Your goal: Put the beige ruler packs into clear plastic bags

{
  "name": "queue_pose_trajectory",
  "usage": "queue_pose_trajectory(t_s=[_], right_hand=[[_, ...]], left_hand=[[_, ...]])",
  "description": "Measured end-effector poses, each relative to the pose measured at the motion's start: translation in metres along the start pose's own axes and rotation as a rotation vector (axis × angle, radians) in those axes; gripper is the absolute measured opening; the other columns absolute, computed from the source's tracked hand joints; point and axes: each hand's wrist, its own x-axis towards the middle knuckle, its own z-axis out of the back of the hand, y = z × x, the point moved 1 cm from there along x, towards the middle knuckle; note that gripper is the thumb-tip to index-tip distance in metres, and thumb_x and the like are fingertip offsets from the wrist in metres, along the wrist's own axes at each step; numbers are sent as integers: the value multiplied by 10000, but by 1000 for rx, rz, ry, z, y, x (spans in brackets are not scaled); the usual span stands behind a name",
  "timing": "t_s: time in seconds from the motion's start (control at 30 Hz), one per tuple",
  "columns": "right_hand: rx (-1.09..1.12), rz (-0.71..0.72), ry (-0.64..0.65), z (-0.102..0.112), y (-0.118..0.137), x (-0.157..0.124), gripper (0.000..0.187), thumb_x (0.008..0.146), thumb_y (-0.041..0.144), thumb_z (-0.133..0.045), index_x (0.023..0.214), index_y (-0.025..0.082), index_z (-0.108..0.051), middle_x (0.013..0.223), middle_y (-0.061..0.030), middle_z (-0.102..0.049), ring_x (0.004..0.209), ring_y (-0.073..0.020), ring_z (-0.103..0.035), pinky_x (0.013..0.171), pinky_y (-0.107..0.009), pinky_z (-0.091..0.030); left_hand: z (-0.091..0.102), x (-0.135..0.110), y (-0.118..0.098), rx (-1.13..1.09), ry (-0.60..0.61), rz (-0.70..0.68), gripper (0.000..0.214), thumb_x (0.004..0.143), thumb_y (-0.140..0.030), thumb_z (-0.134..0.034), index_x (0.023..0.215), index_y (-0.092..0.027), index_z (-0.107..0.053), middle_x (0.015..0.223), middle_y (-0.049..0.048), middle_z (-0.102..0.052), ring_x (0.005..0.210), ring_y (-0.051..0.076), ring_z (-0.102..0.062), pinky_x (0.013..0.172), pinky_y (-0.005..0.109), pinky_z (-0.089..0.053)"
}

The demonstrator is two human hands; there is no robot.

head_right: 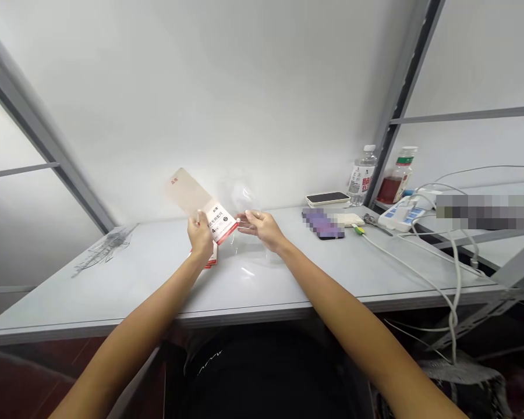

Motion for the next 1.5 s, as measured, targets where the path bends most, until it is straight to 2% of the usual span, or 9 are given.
queue_pose_trajectory(t_s=[0.23, 0.43, 0.53, 0.63, 0.77, 0.9, 1.07, 1.2, 1.5], right_hand=[[72, -47, -1, -2, -1, 0, 247, 851, 383, -524, 912, 168, -629, 1044, -92, -653, 880, -166, -637, 844, -362, -503], [54, -54, -54, -3, -4, 0, 252, 849, 379, -518, 1003, 193, -592, 1002, -76, -665, 845, -152, -636, 793, -323, -509], [38, -36, -85, 0, -5, 1, 303, 763, 379, -633, 1004, 201, -591, 962, -65, -669, 838, -160, -635, 777, -324, -511], [-6, -13, -144, 2, -8, 2, 442, 596, 317, -777, 980, 189, -599, 845, -34, -665, 776, -157, -635, 775, -333, -510], [-77, 16, -215, 3, -11, 3, 448, 448, 293, -840, 815, 152, -624, 698, 14, -611, 663, -138, -612, 727, -331, -523], [-103, -7, -248, 2, -11, 3, 324, 470, 322, -827, 655, 142, -631, 671, -1, -622, 647, -138, -607, 700, -319, -523], [-109, -67, -223, 7, -9, 4, 304, 557, 323, -794, 785, 163, -674, 659, -16, -660, 649, -150, -641, 659, -290, -510], [-112, -118, -157, 9, -8, 3, 335, 587, 301, -778, 875, 165, -677, 705, -29, -681, 635, -146, -645, 625, -267, -492], [-117, -210, -135, 6, -1, -1, 239, 585, 292, -780, 762, 148, -707, 796, -75, -698, 701, -179, -665, 654, -266, -500]], left_hand=[[-2, -11, -17, 80, 19, -188, 409, 828, -558, -411, 1019, -204, -485, 909, 44, -623, 797, 149, -615, 643, 227, -469], [-4, -21, -21, 131, 103, -219, 376, 827, -511, -456, 1036, -201, -499, 946, 56, -629, 858, 177, -610, 698, 257, -471], [-5, -23, -22, 73, 226, -213, 415, 757, -413, -608, 1093, -220, -461, 1056, 62, -605, 946, 186, -598, 778, 279, -476], [-6, -23, -22, 4, 334, -170, 541, 691, -346, -685, 1149, -233, -420, 1101, 62, -590, 960, 186, -600, 790, 298, -487], [-5, -22, -22, 12, 310, -132, 508, 687, -341, -682, 1123, -219, -450, 1059, 61, -612, 924, 183, -614, 774, 303, -494], [-5, -20, -22, 6, 275, -137, 466, 678, -341, -689, 1075, -210, -483, 1020, 59, -628, 905, 192, -622, 753, 300, -502], [1, -10, -20, -71, 174, -79, 467, 643, -344, -713, 1018, -182, -486, 991, 75, -636, 894, 199, -629, 758, 320, -509], [3, -6, -19, -88, 223, -11, 467, 628, -350, -724, 991, -175, -488, 1001, 82, -638, 877, 199, -631, 735, 323, -515], [0, -12, -27, 2, 297, -165, 457, 680, -341, -690, 1060, -196, -483, 1001, 74, -627, 895, 192, -621, 758, 311, -511]])
